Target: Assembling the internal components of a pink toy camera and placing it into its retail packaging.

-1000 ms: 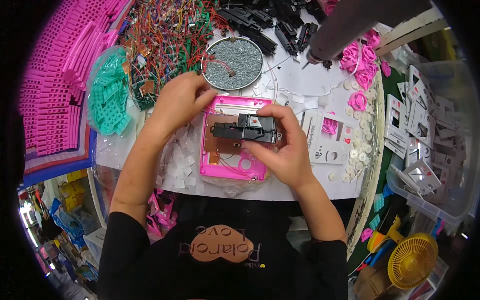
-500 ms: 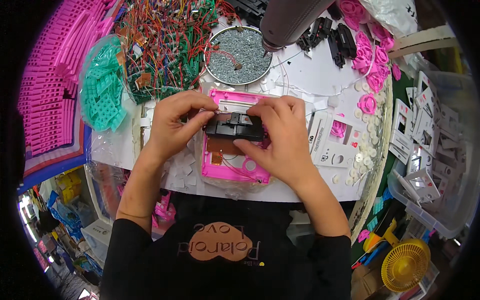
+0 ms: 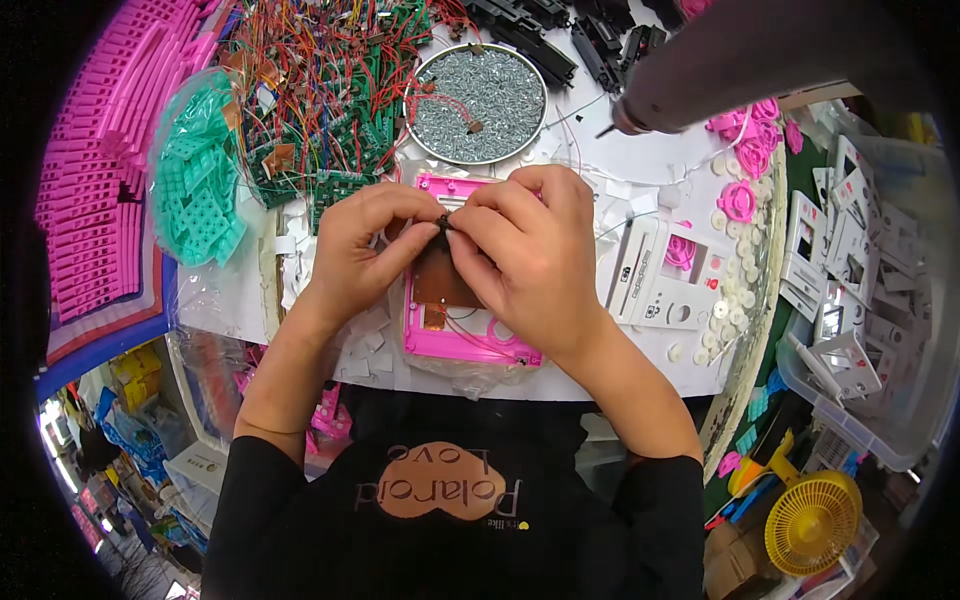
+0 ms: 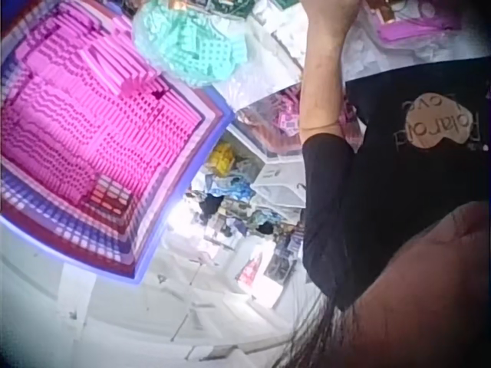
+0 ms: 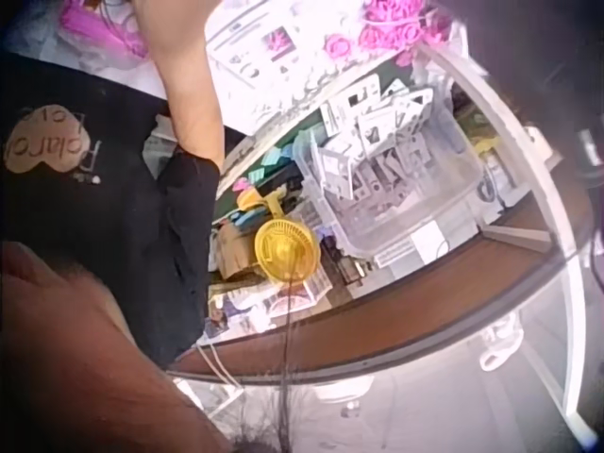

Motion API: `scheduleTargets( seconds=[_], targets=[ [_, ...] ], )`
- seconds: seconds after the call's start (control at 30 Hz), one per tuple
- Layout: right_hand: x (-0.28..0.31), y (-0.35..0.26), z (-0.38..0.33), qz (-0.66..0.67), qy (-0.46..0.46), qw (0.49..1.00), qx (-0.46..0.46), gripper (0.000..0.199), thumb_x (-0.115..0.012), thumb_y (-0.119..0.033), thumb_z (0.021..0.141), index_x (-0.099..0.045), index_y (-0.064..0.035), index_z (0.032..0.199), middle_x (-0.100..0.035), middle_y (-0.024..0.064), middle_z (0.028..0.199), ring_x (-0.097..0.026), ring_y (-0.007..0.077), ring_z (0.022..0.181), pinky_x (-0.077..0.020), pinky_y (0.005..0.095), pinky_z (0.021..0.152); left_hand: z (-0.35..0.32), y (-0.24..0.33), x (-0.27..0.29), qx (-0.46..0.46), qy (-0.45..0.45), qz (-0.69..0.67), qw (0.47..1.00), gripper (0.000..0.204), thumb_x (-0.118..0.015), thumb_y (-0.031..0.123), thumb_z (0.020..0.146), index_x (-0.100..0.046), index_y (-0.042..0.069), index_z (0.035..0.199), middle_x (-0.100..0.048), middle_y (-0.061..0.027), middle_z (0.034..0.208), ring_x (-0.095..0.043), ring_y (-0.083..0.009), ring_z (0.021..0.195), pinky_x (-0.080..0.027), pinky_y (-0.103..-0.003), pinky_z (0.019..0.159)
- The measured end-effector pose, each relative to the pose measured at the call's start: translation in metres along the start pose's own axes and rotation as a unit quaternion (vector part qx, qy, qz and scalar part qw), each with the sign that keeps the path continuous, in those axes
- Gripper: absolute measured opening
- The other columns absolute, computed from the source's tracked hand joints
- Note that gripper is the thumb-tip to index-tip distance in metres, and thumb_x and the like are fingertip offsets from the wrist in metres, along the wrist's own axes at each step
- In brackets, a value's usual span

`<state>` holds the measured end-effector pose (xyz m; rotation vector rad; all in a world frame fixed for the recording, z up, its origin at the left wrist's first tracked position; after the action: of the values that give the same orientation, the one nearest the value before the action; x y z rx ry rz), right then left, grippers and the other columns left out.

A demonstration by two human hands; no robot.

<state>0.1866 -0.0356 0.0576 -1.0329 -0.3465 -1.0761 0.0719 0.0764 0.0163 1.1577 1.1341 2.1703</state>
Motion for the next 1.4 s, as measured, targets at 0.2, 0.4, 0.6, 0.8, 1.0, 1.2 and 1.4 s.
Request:
scheduleTargets(
  seconds=[0.2,0.4,0.6,0.8,1.0,1.2,1.4],
  targets=[
    [0.002,-0.001,-0.005,-0.035,0.004,0.999,0.005,0.023,-0.079,-0.012,0.075,-0.073,-0.0091,0.097,-0.068,0.0023,0.099,-0.059,0.0287,0.097,-0.0428,0.0451,0.089,0.005,0.012,-0.002,-0.066,0.014,0.049,0.997,0.015,-0.077,0.011,0.084,-0.072,0.01,0.097,-0.071,-0.0039,0.093,-0.067,-0.023,0.086,-0.043,-0.036,0.08],
    [0.001,-0.004,-0.006,-0.004,-0.055,0.998,0.003,0.04,-0.08,-0.017,0.073,-0.072,-0.0082,0.112,-0.066,0.0063,0.112,-0.055,0.0328,0.104,-0.0444,0.0458,0.092,0.004,0.018,-0.001,-0.133,-0.006,0.088,0.987,0.02,-0.079,0.007,0.081,-0.071,0.01,0.1,-0.071,-0.0045,0.097,-0.066,-0.0238,0.088,-0.043,-0.038,0.083],
    [0.008,0.002,0.003,0.016,-0.106,0.994,-0.01,0.054,-0.083,-0.02,0.069,-0.07,-0.0083,0.121,-0.063,0.0097,0.122,-0.051,0.0362,0.11,-0.045,0.0461,0.098,0.003,0.021,0.001,-0.152,-0.024,0.126,0.98,0.022,-0.081,0.007,0.079,-0.071,0.011,0.099,-0.069,-0.0028,0.097,-0.064,-0.0229,0.086,-0.041,-0.039,0.083],
    [0.009,-0.001,-0.009,0.041,-0.129,0.991,0.002,0.061,-0.084,-0.022,0.069,-0.067,-0.0065,0.126,-0.062,0.0101,0.125,-0.049,0.0373,0.113,-0.0432,0.0469,0.101,0.009,0.022,-0.003,-0.16,-0.014,0.11,0.981,0.017,-0.08,0.012,0.082,-0.072,0.014,0.097,-0.067,-0.0004,0.095,-0.063,-0.0207,0.084,-0.04,-0.038,0.082],
    [0.023,0.02,-0.006,-0.016,-0.102,0.994,-0.024,0.062,-0.082,-0.021,0.073,-0.066,-0.0067,0.13,-0.061,0.0115,0.125,-0.049,0.0366,0.113,-0.0442,0.0461,0.099,0.023,0.028,-0.002,-0.142,-0.066,0.15,0.976,0.018,-0.079,0.008,0.081,-0.072,0.01,0.097,-0.07,-0.0045,0.095,-0.066,-0.0248,0.087,-0.045,-0.039,0.081],
    [0.029,0.023,-0.011,-0.027,-0.124,0.992,-0.022,0.057,-0.083,-0.017,0.072,-0.068,-0.0059,0.126,-0.065,0.0107,0.118,-0.051,0.0362,0.11,-0.0467,0.0445,0.097,0.049,0.027,-0.014,-0.142,-0.18,0.178,0.957,0.011,-0.075,0.01,0.083,-0.067,0.007,0.09,-0.063,-0.0087,0.085,-0.064,-0.0314,0.081,-0.048,-0.042,0.071],
    [0.012,0.027,-0.013,0.006,-0.13,0.991,-0.008,0.05,-0.081,-0.014,0.072,-0.07,-0.0052,0.12,-0.065,0.01,0.115,-0.055,0.0339,0.105,-0.0488,0.0438,0.093,0.059,0.03,-0.023,-0.18,-0.232,0.178,0.939,0.01,-0.073,0.01,0.082,-0.065,0.006,0.086,-0.06,-0.0096,0.082,-0.063,-0.0344,0.078,-0.05,-0.046,0.068]
  ],
)
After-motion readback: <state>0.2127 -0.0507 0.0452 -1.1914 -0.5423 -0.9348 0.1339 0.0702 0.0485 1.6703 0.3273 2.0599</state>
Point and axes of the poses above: each hand's wrist, its own z-axis towards the middle knuckle, its own x-axis out of the back of the hand, y = z × x, the point moved 8 cm from there along z, towards the middle knuckle
